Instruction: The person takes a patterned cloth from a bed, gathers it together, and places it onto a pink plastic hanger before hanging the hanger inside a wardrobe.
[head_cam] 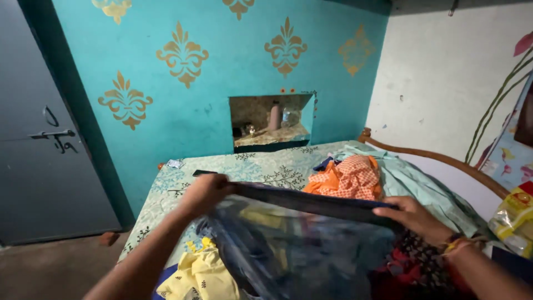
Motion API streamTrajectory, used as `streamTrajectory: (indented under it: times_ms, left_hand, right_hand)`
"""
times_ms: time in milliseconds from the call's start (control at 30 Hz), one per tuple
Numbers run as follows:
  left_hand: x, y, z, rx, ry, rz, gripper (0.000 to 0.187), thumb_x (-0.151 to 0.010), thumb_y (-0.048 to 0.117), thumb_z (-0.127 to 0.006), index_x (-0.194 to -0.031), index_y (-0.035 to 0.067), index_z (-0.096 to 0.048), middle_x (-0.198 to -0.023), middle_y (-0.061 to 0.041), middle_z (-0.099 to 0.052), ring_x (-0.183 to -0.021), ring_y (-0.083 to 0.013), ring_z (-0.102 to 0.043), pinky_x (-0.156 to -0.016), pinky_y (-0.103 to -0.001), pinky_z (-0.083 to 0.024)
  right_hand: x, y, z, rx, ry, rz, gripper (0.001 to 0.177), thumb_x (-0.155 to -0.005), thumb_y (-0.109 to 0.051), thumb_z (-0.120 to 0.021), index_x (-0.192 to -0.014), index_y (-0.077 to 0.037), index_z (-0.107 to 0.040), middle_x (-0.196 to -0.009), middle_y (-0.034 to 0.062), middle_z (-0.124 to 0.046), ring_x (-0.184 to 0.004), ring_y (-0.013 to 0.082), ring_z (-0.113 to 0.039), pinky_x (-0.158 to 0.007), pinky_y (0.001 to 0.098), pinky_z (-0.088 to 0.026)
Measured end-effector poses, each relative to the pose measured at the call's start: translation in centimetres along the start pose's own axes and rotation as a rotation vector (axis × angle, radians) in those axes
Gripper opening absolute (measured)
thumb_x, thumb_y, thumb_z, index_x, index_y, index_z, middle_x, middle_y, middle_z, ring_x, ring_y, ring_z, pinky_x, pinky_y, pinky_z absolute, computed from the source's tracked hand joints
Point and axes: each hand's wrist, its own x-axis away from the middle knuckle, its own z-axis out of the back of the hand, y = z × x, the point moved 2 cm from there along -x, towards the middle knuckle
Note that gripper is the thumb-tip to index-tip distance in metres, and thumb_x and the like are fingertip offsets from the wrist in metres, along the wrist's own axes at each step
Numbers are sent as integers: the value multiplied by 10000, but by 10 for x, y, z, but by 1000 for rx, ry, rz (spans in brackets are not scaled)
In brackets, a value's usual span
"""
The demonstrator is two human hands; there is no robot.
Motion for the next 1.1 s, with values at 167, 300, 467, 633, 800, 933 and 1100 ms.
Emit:
streamTrajectory:
  times_ms: [167, 300, 467, 633, 800, 933, 1100]
  left_hand:
    - [15, -101, 65, -97, 59, 222, 351, -944, 381, -625, -1183, 157, -752, -1026, -132, -780, -906, -323, -737, -837, -448, -574]
    - [24, -145, 107, -1, 81, 464, 394, -973, 392, -583, -1283, 192, -721, -1100, -124, -778, -902, -330, -769, -830, -462, -628]
    - [32, -209, 116, -128, 174, 728, 460, -990, 506, -572, -1312, 219, -731, -1186, -154, -764, -1044, -361, -743, -913, -483, -574]
    - [57, -346, 110, -133, 418, 947, 448, -988, 451, -634, -1222, 94, -771, -1199, -197, -747, -1067, -407, -711, -839, -529, -570]
    - [104, -419, 103, -313, 385, 1184, 513, -949, 499, -688, -1116, 30, -815, -1114, -233, -802, -1007, -406, -757, -777, -516, -600]
    - [136, -433, 62, -376, 247, 1196, 445, -912, 449, -702, -1114, 68, -816, -1096, -210, -798, -991, -385, -753, -788, -494, -595]
    - [189, -416, -7, -453, -171, 1061, 378, -866, 386, -720, -1112, 116, -816, -1075, -182, -793, -971, -358, -747, -802, -465, -588]
  right_hand:
    - [5, 45, 86, 326, 101, -11, 229, -840, -219, -787, -845, 5, -739, -690, 50, -604, -659, 156, -561, -614, 340, -501]
    - [22, 42, 140, 657, 272, -113, 194, -870, -206, -801, -844, -22, -743, -686, 105, -617, -665, 199, -603, -640, 371, -524]
    - [47, 44, 144, 1085, 622, -55, 209, -734, -169, -800, -898, -85, -702, -865, 97, -672, -770, 244, -672, -706, 371, -541]
    - [48, 93, 160, 1069, 853, -187, 119, -836, -113, -745, -920, -61, -679, -727, 163, -693, -687, 289, -689, -639, 394, -552]
    - [70, 139, 157, 639, 920, -104, 104, -836, -112, -745, -919, -82, -692, -795, 142, -705, -740, 275, -695, -677, 379, -557]
    - [85, 164, 137, 508, 874, -158, 95, -836, -111, -745, -919, -100, -702, -849, 126, -713, -783, 264, -700, -708, 368, -562]
    - [104, 205, 106, 399, 779, -232, 90, -836, -110, -745, -919, -122, -714, -916, 106, -725, -836, 250, -706, -746, 353, -567]
